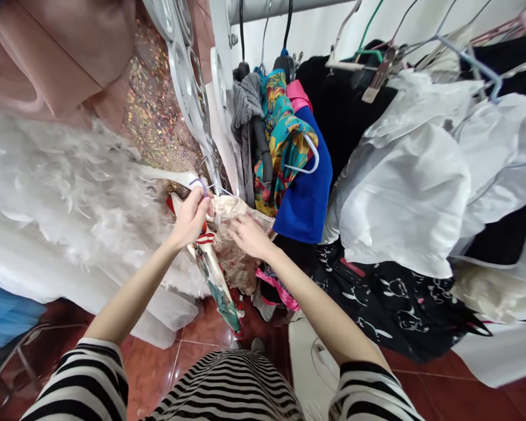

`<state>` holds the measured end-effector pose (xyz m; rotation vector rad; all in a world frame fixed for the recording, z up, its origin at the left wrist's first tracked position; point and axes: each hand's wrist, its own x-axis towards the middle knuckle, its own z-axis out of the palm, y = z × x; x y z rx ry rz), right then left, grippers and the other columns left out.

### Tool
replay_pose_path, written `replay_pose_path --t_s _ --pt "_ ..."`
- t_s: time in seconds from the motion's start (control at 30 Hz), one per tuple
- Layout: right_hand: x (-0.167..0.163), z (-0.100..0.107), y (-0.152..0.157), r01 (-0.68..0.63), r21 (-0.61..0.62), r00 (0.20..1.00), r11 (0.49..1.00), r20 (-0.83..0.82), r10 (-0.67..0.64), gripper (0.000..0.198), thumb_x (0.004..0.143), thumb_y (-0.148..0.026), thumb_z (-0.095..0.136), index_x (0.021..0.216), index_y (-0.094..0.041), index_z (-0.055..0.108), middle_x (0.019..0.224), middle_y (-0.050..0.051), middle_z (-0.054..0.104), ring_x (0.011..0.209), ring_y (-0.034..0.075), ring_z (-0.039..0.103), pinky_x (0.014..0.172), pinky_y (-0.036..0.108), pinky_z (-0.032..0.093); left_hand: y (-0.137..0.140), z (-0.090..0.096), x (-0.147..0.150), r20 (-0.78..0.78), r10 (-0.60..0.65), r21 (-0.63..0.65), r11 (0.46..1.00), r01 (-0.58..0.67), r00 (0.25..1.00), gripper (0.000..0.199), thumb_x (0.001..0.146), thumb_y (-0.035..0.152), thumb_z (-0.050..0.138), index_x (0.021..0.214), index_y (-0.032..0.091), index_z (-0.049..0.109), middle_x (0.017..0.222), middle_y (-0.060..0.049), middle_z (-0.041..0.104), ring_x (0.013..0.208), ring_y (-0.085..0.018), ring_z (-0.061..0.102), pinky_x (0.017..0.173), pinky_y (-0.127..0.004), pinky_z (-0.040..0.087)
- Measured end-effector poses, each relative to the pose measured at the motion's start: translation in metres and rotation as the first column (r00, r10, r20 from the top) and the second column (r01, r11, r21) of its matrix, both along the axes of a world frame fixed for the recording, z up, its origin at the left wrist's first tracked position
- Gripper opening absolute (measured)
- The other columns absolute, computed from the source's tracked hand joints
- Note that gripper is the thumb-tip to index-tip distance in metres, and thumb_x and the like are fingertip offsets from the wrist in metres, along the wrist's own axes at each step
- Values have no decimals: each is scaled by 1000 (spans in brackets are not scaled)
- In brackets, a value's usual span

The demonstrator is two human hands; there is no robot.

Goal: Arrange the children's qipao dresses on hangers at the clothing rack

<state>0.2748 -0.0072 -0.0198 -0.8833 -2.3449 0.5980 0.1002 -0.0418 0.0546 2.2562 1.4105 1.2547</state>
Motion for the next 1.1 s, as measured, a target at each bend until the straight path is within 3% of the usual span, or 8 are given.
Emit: replay_pose_path --t_s 0.1,0.23,0.4,0.53,0.63,0.73,0.87,1.1 --pt "0 -13 12 244 160 968 957 20 -250 41 89 -21 45 125 -13 62 119 19 59 111 33 54 97 50 46 -23 6 -19 67 -45 -24 999 47 997 36 100 53 31 86 24 47 61 2 51 58 -14 51 62 -28 46" --pt "-7 -22 15 305 253 941 918 68 -332 46 87 -17 45 130 -15 60 120 19 58 110 35 52 94 52 46 -47 10 -41 238 -205 -127 963 240 949 37 94 58 46 86 22 49 54 6 41 47 -10 39 48 -24 37" --pt "-45 -11 9 91 321 987 943 97 -128 55 91 -17 41 146 -17 44 127 17 55 117 33 49 102 53 43 -66 14 -59 497 -295 -151 897 416 816 44 84 61 63 73 22 45 51 9 25 39 -6 22 37 -22 20" --pt "-89 1 5 -125 399 991 908 87 98 64 92 -17 43 154 -26 32 144 13 46 129 31 43 108 54 39 -92 22 -69 539 -313 -209 850 484 782 44 84 59 64 70 21 46 48 10 24 37 -4 19 37 -21 17" --pt "-117 9 -1 -216 412 976 885 107 188 60 91 -14 42 150 -27 40 150 12 41 136 30 38 109 54 37 -118 31 -77 548 -315 -260 817 515 775 46 85 59 63 67 20 45 46 10 24 36 -4 19 36 -21 17" --pt "-130 16 -9 -292 389 956 873 149 254 43 92 -12 40 130 -21 59 142 14 52 132 29 42 106 49 38 -139 40 -91 543 -252 -298 834 465 801 48 83 60 65 65 20 45 44 10 27 35 -5 23 36 -21 23" --pt "-117 15 -16 -360 305 928 882 218 303 27 96 -18 39 100 -17 66 98 12 69 98 23 59 91 36 41 -146 48 -118 494 -92 -285 922 261 864 45 81 60 67 68 20 50 44 7 40 39 -10 43 44 -25 44" --pt "-66 16 -30 -285 198 943 938 231 238 28 101 -32 41 87 -19 61 76 4 64 68 16 56 64 23 33 -99 43 -142 563 132 -198 980 -22 816 29 86 47 67 79 21 58 46 8 42 39 -9 47 46 -23 49"
